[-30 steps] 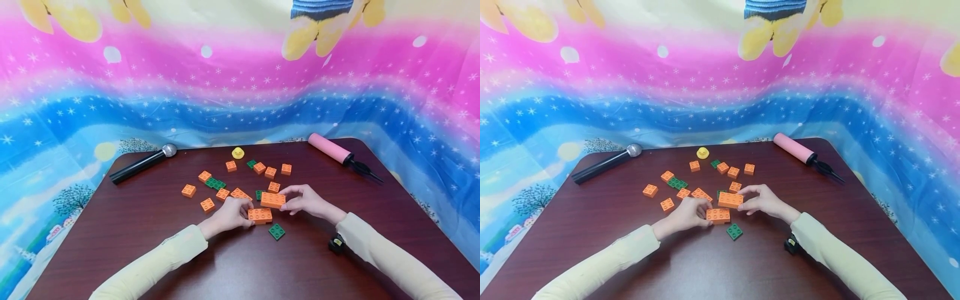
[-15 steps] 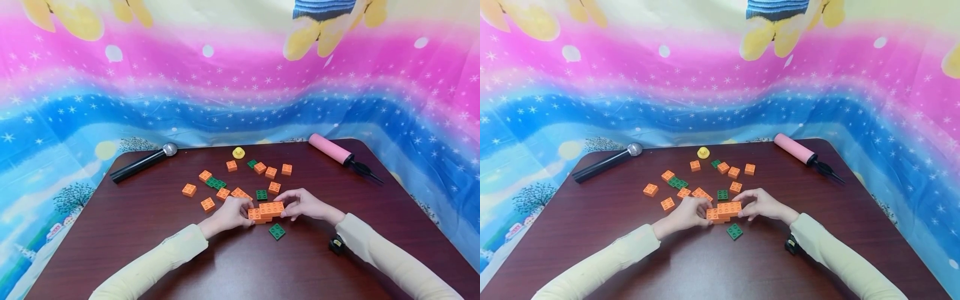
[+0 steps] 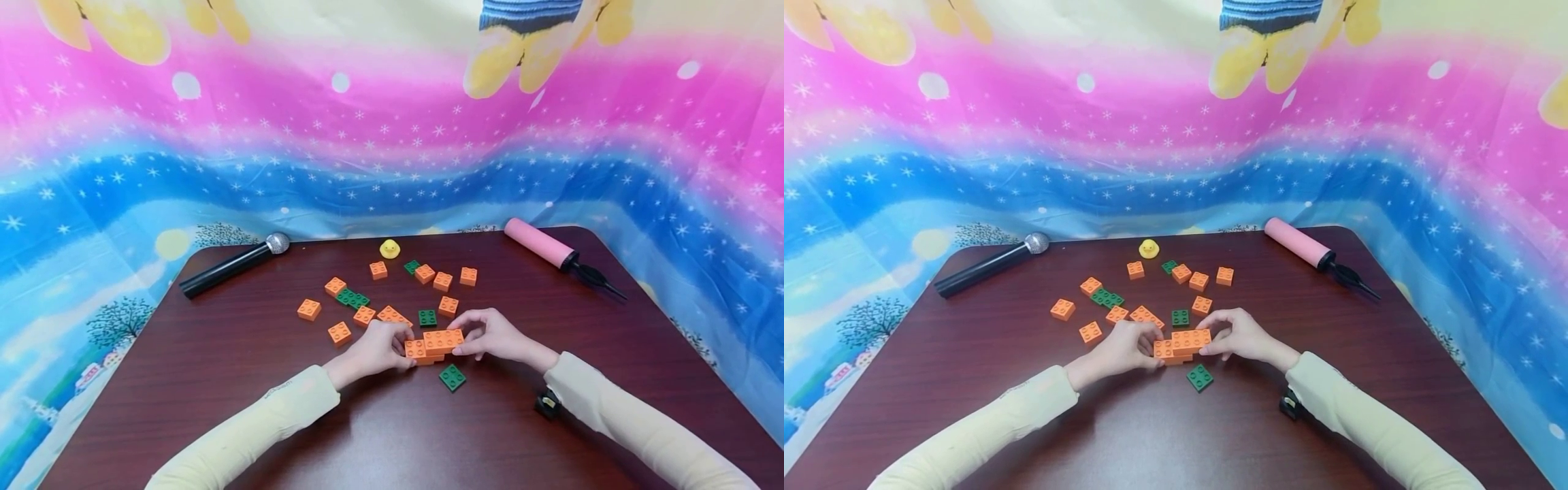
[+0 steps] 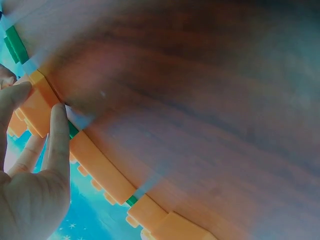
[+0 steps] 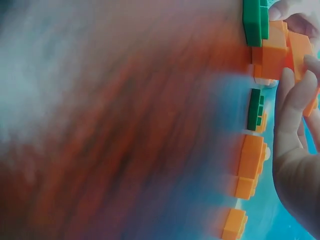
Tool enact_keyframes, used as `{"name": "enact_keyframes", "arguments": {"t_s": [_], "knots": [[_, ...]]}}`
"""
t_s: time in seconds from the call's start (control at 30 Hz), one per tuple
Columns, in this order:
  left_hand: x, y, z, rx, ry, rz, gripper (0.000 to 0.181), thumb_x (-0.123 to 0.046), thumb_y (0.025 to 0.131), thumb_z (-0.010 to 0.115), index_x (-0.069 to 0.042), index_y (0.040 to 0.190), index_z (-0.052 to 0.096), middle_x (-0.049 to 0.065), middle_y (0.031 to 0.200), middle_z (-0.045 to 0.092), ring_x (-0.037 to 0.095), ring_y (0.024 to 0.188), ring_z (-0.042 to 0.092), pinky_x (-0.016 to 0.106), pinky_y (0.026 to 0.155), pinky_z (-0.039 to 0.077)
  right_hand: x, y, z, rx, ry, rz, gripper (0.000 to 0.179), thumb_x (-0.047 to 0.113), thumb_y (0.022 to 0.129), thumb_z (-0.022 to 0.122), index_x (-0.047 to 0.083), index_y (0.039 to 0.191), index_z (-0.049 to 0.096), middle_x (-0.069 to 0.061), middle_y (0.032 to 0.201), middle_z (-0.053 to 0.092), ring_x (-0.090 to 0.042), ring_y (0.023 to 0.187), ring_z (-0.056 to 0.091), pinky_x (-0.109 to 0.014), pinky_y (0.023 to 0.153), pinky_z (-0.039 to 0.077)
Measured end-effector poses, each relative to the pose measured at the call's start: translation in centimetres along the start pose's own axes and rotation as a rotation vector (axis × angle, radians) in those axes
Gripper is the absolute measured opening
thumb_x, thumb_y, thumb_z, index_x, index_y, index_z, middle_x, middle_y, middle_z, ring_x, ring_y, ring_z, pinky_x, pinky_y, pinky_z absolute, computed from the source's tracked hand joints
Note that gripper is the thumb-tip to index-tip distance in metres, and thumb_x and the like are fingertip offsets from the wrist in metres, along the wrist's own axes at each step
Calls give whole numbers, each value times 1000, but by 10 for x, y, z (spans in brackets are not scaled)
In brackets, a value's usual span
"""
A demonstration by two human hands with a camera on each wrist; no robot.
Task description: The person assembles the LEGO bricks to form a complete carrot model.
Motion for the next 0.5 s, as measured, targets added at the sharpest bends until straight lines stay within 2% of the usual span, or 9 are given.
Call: {"name": "enact_keyframes", "arguments": {"t_s": [0.13,0.33,0.5], "knots": [[1,0,0,-4,7,4,27,-19,76,81,-9,94,64,3,85,69,5,70,65,19,65,52,1,1,0,-10,-19,-19,35,10,79,77,-1,110,65,-21,102,66,-21,61,64,-32,53,53],[1,0,0,-3,-5,7,26,-18,75,81,-10,93,64,2,84,68,5,69,64,19,65,52,3,2,1,-18,-60,-52,32,9,77,79,-1,105,68,-19,102,63,-15,70,68,-27,65,56],[2,0,1,0,-7,7,26,-18,76,81,-10,93,63,2,84,68,5,69,64,19,64,52,4,2,0,-14,-92,-59,32,9,76,80,0,105,69,-15,97,60,-15,68,66,-26,62,55]]}}
Point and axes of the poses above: each hand's wrist, its own y-axis towards the middle knuckle, its own z-axis out of the palm, x = y × z, the point moved 4 cm from there along y, towards the middle knuckle
